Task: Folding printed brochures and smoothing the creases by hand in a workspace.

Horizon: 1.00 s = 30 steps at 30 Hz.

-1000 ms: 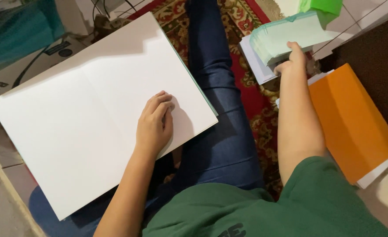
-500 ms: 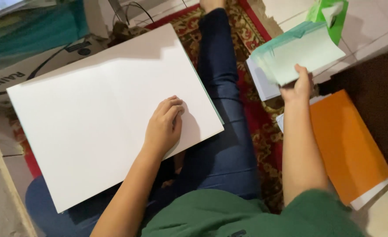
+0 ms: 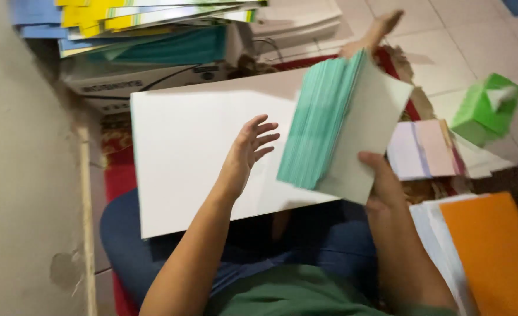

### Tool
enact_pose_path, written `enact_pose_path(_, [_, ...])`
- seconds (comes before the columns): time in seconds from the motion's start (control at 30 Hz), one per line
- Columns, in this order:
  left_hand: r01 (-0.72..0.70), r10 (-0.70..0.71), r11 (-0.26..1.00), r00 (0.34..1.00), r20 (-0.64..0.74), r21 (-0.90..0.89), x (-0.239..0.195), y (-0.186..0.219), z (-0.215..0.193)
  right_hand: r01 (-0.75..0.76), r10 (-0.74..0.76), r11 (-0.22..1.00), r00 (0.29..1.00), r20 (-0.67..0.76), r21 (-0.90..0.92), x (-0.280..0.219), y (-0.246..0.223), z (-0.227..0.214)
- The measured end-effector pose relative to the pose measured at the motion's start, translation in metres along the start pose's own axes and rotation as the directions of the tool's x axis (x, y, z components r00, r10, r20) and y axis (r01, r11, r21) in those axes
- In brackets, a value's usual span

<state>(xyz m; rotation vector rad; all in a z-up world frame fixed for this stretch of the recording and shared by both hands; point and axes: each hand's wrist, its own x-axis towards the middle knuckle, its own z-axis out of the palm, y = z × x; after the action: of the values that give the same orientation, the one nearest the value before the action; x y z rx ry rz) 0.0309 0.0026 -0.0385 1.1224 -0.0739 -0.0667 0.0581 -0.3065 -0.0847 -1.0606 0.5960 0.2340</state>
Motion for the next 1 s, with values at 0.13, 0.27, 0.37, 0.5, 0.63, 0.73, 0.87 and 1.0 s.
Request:
enact_pose_path(0.13, [0.104,-0.079,0.948,0.992,-0.094,0.300,-0.020,0.029,-0.003,0.180,-0.134,0.952,0.972,0.191,-0.248,-0.041,0.031,0.084])
enact_pose_path(0.27, [-0.116,0.243,0.854,0.951,-0.193,0.507,-0.039,0.039,0.001,0.496,-0.322,0.804,0.827,0.462,-0.328,-0.038,0.054,0.112])
enact_pose_path(0.37, [-0.239,0.343,0.834,0.930,-0.129,0.498,-0.041,0.023,-0.013,0.685,-0.349,0.523,0.715,0.606,-0.507,0.049,0.083,0.052])
enact_pose_path(0.5, [-0.278,0.366,0.827,0.926,-0.093,0.489,-0.044,0.000,-0.022,0.704,-0.344,0.527,0.689,0.638,-0.475,0.022,0.067,0.068])
enact_pose_path(0.63, [-0.341,0.413,0.796,0.910,-0.036,0.501,-0.045,0.003,-0.016,0.734,-0.331,0.551,0.629,0.704,-0.397,-0.026,0.050,0.087])
enact_pose_path(0.73, [-0.363,0.414,0.812,0.910,-0.011,0.458,-0.038,-0.008,-0.021,0.744,-0.351,0.600,0.576,0.738,-0.295,0.015,0.084,0.065])
enact_pose_path(0.87, [-0.344,0.403,0.812,0.915,-0.028,0.471,-0.038,-0.016,-0.030,0.867,-0.382,0.340,0.481,0.789,-0.364,0.041,0.092,0.048])
enact_pose_path(1.0, [-0.366,0.449,0.787,0.892,-0.054,0.497,-0.037,-0.015,-0.030,0.794,-0.365,0.454,0.579,0.729,-0.403,0.061,0.123,0.039])
